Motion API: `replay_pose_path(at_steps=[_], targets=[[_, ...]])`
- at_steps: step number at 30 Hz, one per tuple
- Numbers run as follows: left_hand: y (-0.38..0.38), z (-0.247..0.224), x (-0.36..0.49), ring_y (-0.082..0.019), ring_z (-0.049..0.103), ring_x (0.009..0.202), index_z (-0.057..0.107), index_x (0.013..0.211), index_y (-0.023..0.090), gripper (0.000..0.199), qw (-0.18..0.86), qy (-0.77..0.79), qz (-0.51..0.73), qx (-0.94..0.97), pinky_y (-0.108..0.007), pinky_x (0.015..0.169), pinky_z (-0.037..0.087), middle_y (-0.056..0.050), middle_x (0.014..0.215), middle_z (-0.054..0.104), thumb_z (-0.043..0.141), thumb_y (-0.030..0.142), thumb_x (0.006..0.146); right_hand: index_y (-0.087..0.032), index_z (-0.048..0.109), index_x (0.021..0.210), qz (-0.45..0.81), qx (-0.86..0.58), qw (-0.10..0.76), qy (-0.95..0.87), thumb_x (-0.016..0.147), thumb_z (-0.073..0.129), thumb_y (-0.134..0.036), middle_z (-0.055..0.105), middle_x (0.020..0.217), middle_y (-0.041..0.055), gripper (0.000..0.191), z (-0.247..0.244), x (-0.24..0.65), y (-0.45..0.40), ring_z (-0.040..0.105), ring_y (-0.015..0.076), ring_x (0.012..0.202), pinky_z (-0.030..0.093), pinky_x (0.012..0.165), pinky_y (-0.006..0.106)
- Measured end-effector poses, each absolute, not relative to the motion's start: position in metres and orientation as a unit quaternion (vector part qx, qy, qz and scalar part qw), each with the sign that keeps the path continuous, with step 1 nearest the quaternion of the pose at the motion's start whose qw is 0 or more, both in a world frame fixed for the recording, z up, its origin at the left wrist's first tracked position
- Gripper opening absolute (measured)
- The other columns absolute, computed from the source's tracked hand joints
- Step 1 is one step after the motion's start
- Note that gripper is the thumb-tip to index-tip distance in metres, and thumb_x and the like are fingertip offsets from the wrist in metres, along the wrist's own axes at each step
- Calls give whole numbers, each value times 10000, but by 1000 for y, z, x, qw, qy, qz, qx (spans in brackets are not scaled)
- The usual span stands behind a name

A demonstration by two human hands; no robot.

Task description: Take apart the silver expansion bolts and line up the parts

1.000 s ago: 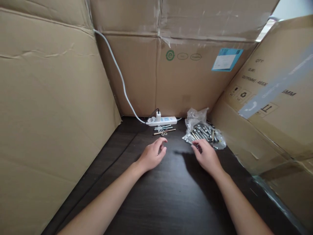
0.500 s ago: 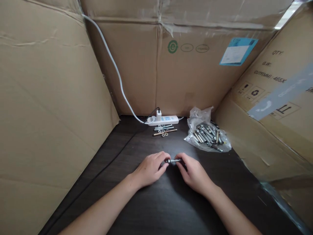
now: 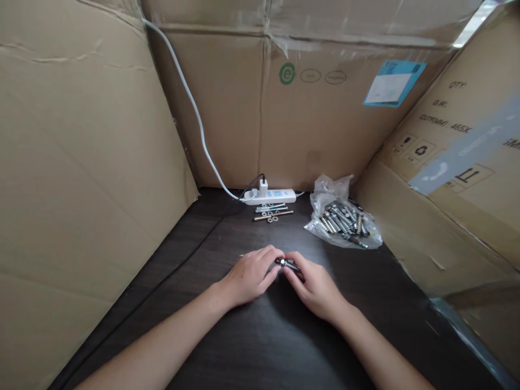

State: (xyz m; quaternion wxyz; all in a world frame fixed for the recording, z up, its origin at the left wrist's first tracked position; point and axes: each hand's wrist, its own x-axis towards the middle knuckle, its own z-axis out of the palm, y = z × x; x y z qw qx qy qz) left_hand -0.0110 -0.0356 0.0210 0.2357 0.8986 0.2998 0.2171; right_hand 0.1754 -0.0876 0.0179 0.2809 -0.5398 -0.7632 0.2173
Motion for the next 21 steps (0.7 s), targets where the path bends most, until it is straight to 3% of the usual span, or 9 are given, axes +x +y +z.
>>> replay_pose_path(at_steps=[11,21], targets=[[-39,21,-8,-166,565,880,467,996,212,136,237,317,204,896,-276,759,425,-30,976,572,346,249,946,-219,529,1015,195,-541,292,-764,907,443,-305,656,761,11,163,14,173,-89,611,151,648,435,596,220],[-40,20,-7,-130,514,669,458,770,188,286,248,326,192,892,-245,613,355,10,727,548,285,295,971,-215,553,929,178,-527,293,-778,850,501,-270,630,710,3,110,13,171,-90,581,137,617,420,577,207]])
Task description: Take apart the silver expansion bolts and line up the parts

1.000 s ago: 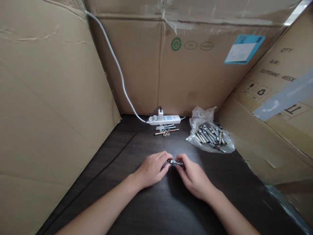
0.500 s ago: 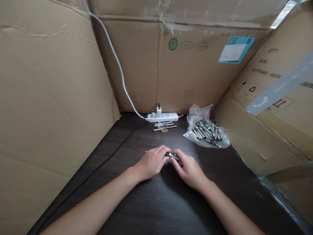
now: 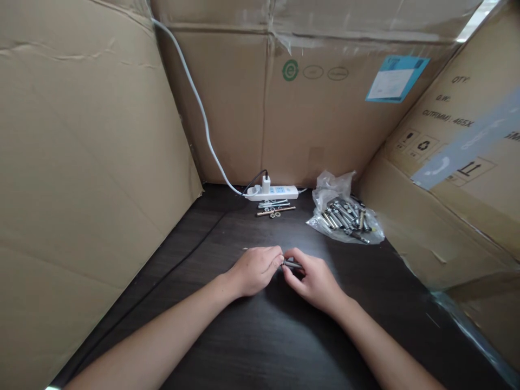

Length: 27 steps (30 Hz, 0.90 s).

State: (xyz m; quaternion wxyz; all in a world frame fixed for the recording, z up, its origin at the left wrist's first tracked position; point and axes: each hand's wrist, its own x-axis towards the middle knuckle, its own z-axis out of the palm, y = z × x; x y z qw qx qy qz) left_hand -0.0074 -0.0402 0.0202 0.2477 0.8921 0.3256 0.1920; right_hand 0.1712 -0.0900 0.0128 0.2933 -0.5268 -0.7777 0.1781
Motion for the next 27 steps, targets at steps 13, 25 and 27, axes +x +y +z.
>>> replay_pose_path(at_steps=[13,25,27], targets=[[-45,28,-9,-150,558,785,458,953,200,94,249,309,218,892,-256,699,397,-5,891,586,391,260,925,-207,557,952,166,-516,320,-777,840,514,-262,623,725,-2,132,16,173,-91,556,121,610,398,572,207],[-41,19,-6,-146,539,654,465,765,193,322,161,324,189,913,-262,647,377,6,685,558,256,318,975,-201,553,902,168,-504,311,-788,826,522,-249,603,676,-9,96,17,173,-92,546,119,586,399,564,207],[-42,22,-7,-147,554,688,483,832,195,260,165,322,204,910,-266,679,391,3,741,581,285,300,965,-200,553,913,166,-509,318,-782,825,524,-251,604,676,-11,106,17,173,-92,547,116,581,400,558,203]])
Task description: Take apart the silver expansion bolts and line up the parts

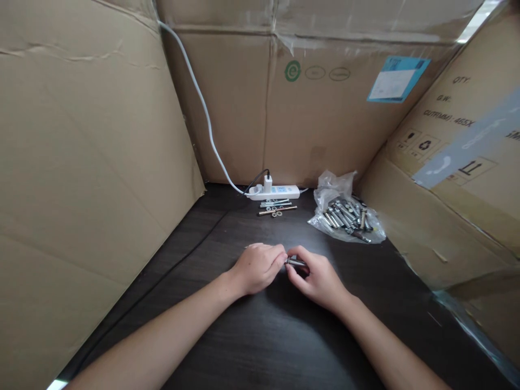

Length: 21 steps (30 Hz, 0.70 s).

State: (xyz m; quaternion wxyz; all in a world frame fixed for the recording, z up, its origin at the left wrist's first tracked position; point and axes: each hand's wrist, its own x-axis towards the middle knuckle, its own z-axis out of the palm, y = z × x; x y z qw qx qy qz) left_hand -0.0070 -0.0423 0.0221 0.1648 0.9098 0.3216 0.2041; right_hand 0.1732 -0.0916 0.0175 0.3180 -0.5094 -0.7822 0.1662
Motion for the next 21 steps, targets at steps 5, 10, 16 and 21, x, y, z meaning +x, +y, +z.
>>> replay_pose_path(at_steps=[5,10,16,21], targets=[[-45,31,-10,-158,560,761,451,985,201,122,201,290,214,911,-260,686,410,-9,872,580,413,286,908,-198,554,903,161,-527,339,-762,813,541,-260,613,680,-12,110,19,175,-92,546,108,562,401,535,194],[-45,30,-10,-167,560,825,424,1042,198,147,213,283,215,910,-273,732,420,-28,950,563,380,268,920,-194,553,919,170,-524,349,-758,804,540,-250,616,678,-13,128,20,175,-92,548,107,557,415,536,193],[-45,28,-7,-155,555,796,464,995,202,151,215,282,209,911,-270,716,409,-18,920,563,341,268,938,-192,546,899,173,-520,358,-756,794,542,-251,612,672,-10,120,20,176,-91,546,107,552,419,525,193],[-45,28,-7,-146,549,769,488,935,198,158,225,289,206,908,-257,688,398,-11,881,575,345,265,937,-200,538,910,179,-510,357,-762,804,527,-250,616,669,-11,117,20,176,-92,549,105,543,413,512,189]])
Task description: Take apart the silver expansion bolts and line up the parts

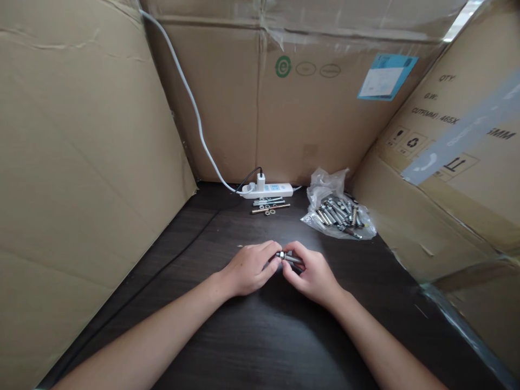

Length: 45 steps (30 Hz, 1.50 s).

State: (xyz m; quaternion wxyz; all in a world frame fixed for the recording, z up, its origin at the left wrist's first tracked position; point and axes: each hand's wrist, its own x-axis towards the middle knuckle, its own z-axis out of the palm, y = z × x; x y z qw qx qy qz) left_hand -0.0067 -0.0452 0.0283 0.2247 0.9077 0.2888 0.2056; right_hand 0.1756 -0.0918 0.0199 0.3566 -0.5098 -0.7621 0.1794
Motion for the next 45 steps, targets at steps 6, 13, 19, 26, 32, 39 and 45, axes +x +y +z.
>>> replay_pose_path(at_steps=[6,13,19,26,32,39,45], targets=[[-43,23,-6,-127,520,656,485,794,192,261,242,293,197,904,-243,614,359,12,740,564,311,301,957,-201,537,887,164,-507,343,-774,796,528,-249,609,655,-13,104,20,173,-94,547,104,534,402,515,190],[-44,24,-8,-132,534,699,493,855,200,225,258,329,226,880,-241,654,380,14,762,565,325,317,949,-197,558,848,155,-521,336,-770,776,541,-254,596,616,-21,94,20,173,-93,535,102,512,399,517,188],[-48,30,-10,-145,541,784,483,988,203,133,246,269,232,902,-252,700,407,-16,918,564,419,262,888,-201,565,843,159,-534,346,-755,769,553,-259,614,641,-13,95,16,175,-90,545,109,532,407,524,188],[-46,27,-8,-149,573,786,475,1029,209,153,251,274,231,899,-259,696,427,-20,927,598,428,228,884,-206,558,861,176,-537,359,-743,780,547,-267,624,650,-11,102,14,175,-91,555,111,536,429,532,191],[-46,26,-8,-158,592,792,465,1054,207,161,246,287,219,900,-263,697,429,-22,926,622,411,234,905,-205,561,863,182,-541,360,-738,775,554,-268,622,657,-11,108,12,176,-89,556,110,541,437,539,191],[-44,23,-6,-151,568,751,501,886,195,228,211,302,200,908,-260,693,413,-15,823,603,309,294,959,-195,556,836,182,-525,355,-752,755,551,-239,571,619,-28,92,16,173,-92,518,94,519,412,520,179],[-45,27,-9,-164,546,842,498,988,197,185,218,310,267,886,-283,774,427,-34,906,578,346,290,935,-197,554,823,185,-526,371,-743,752,553,-243,583,628,-30,85,16,174,-91,509,88,504,408,511,177]])
